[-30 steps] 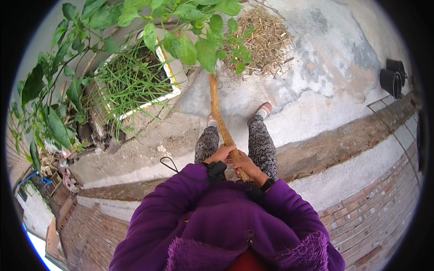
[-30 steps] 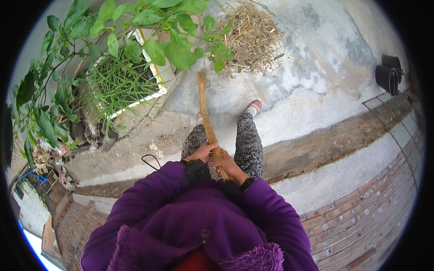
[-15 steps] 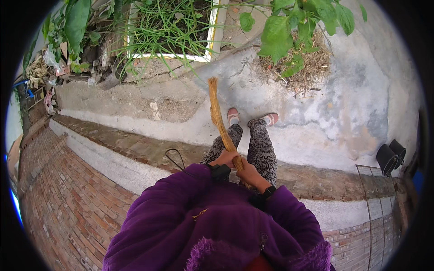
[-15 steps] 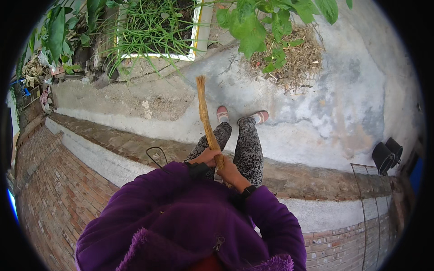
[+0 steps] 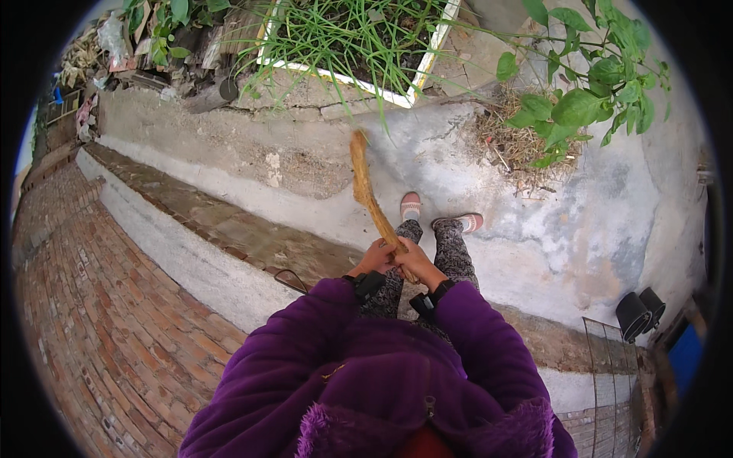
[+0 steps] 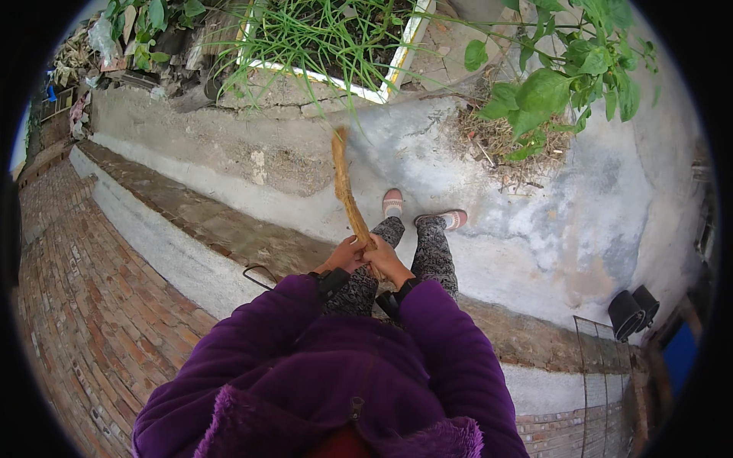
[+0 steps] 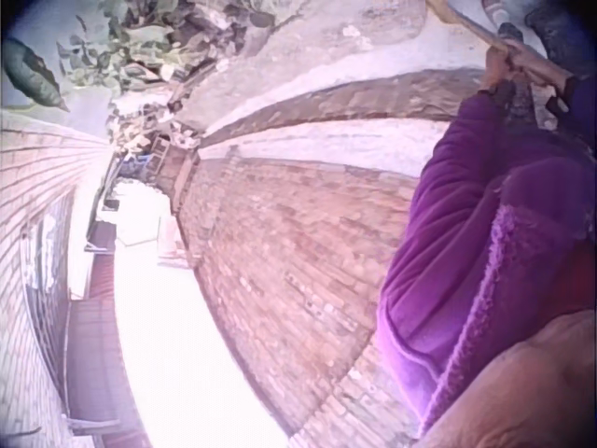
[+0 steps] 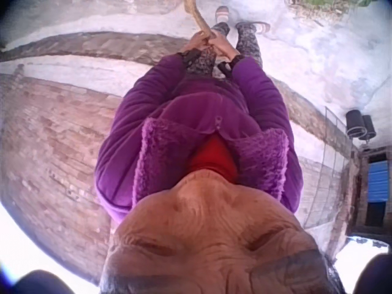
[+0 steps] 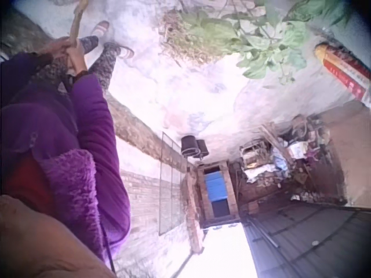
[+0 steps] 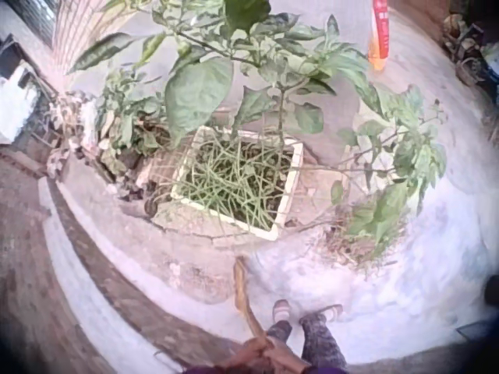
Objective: The person sweeps a cluttered outdoor area with a traditional straw broom, gathering dry straw and debris into a pile. They move around the space, sweeping near stacked wood, plastic sheeting, and a small planter box.
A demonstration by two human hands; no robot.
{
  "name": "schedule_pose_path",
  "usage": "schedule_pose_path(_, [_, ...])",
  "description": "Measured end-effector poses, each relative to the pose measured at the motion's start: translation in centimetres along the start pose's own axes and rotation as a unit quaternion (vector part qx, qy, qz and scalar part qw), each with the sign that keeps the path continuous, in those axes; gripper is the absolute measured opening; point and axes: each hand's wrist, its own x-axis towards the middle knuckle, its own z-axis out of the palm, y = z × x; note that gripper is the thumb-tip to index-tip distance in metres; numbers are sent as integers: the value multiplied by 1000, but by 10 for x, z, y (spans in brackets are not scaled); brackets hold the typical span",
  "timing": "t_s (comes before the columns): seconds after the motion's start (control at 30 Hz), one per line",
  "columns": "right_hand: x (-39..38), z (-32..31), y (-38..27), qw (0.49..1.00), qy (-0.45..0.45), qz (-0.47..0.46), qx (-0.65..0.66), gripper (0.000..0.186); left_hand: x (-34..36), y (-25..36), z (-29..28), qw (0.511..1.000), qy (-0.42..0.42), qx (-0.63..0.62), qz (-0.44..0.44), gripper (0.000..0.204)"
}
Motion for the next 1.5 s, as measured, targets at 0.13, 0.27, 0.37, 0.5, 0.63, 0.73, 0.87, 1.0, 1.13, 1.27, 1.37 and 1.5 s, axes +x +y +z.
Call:
schedule_pose_path(0.13, [-71, -7, 11, 983, 135, -9, -120, 70, -3, -30, 40, 992, -87, 23, -87, 29])
schedule_pose_path(0.27, [-122, -9, 26, 923, 213, -53, -316, 70, -22, -49, 68, 979, -124, 26, -160, 26])
schedule_pose_path(0.37, [-116, -18, 27, 913, 178, -29, -367, 76, -23, -53, 69, 978, -105, 1, -181, 27])
schedule_pose_path(0.5, [-86, -40, 13, 971, 119, 21, -204, 72, 9, -57, 55, 989, -44, -23, -142, 24])
schedule_pose_path(0.63, [-87, -75, 0, 988, 106, 41, -105, 70, 65, -66, 66, 994, -61, -10, -95, 24])
schedule_pose_path(0.73, [-118, -114, 0, 985, 160, 28, -61, 72, 98, -86, 110, 992, -78, 52, -84, 28])
schedule_pose_path(0.87, [-169, -189, -4, 967, 246, -10, -63, 76, 134, -121, 207, 985, -69, 126, -95, 29])
schedule_pose_path(1.0, [-206, -270, -17, 927, 330, -72, -160, 71, 169, -140, 305, 973, -163, 139, -85, 26])
schedule_pose_path(1.13, [-235, -338, -46, 906, 355, -87, -213, 68, 188, -145, 391, 968, -202, 112, -96, 22])
schedule_pose_path(1.27, [-254, -382, -88, 901, 378, -94, -193, 59, 206, -126, 468, 965, -191, 165, -74, 23])
schedule_pose_path(1.37, [-262, -402, -122, 861, 433, -137, -230, 65, 214, -103, 519, 949, -247, 194, -24, 22])
schedule_pose_path(1.5, [-277, -407, -139, 862, 430, -186, -193, 67, 190, -92, 544, 949, -230, 209, 49, 38])
